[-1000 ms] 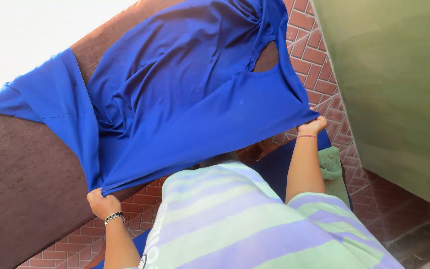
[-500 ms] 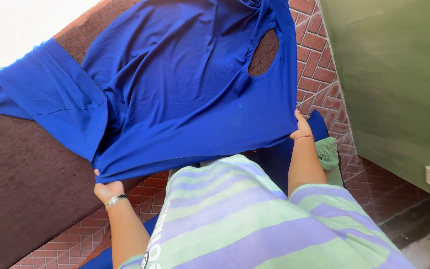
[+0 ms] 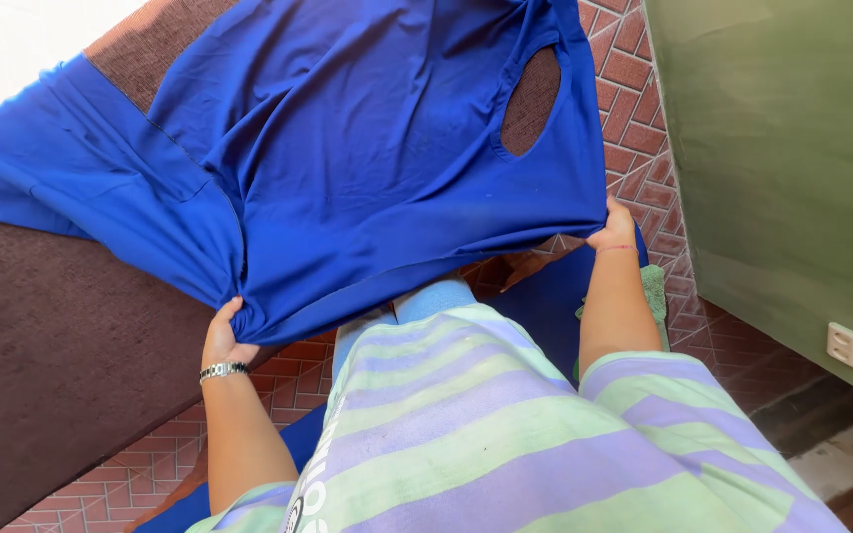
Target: Preparing massage tables by putting on covers and arranging towels and cushions.
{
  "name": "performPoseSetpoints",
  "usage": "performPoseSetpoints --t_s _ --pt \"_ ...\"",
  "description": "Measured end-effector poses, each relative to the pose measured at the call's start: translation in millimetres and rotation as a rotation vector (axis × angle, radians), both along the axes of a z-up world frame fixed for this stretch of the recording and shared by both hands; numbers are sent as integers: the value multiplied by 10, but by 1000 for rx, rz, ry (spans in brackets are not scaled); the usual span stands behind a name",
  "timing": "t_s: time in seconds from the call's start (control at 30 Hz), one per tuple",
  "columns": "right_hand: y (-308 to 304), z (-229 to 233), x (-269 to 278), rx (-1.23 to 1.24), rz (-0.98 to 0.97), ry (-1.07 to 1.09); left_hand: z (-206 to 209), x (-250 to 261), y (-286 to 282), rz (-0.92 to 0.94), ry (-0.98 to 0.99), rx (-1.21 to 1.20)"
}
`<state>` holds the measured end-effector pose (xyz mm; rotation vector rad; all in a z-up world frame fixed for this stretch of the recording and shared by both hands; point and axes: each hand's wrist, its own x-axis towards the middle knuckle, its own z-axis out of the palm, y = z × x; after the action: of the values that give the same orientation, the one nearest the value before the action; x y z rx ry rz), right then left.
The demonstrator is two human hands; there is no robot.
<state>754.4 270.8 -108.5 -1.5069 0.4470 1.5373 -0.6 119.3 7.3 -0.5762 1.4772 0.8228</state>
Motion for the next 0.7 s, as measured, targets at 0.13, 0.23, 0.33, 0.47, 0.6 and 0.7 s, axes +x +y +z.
performPoseSetpoints --t_s 0.13,0.23,0.33,0.47,0.6,0.7 --pt "570 569 -636 -62 86 -139 -222 -67 -30 80 80 100" --pt "692 223 -458 -119 287 -194 -360 -201 -96 206 138 292" --pt "736 -12 -351 9 198 -171 -353 -267 -130 347 168 370" --pt "1289 -108 -387 242 30 -407 -233 -369 88 440 282 336" --pt "1958 126 -373 460 -94 -228 -107 -701 -30 449 450 341" --pt "2037 367 -302 557 -22 -146 -90 -984 -210 465 581 378"
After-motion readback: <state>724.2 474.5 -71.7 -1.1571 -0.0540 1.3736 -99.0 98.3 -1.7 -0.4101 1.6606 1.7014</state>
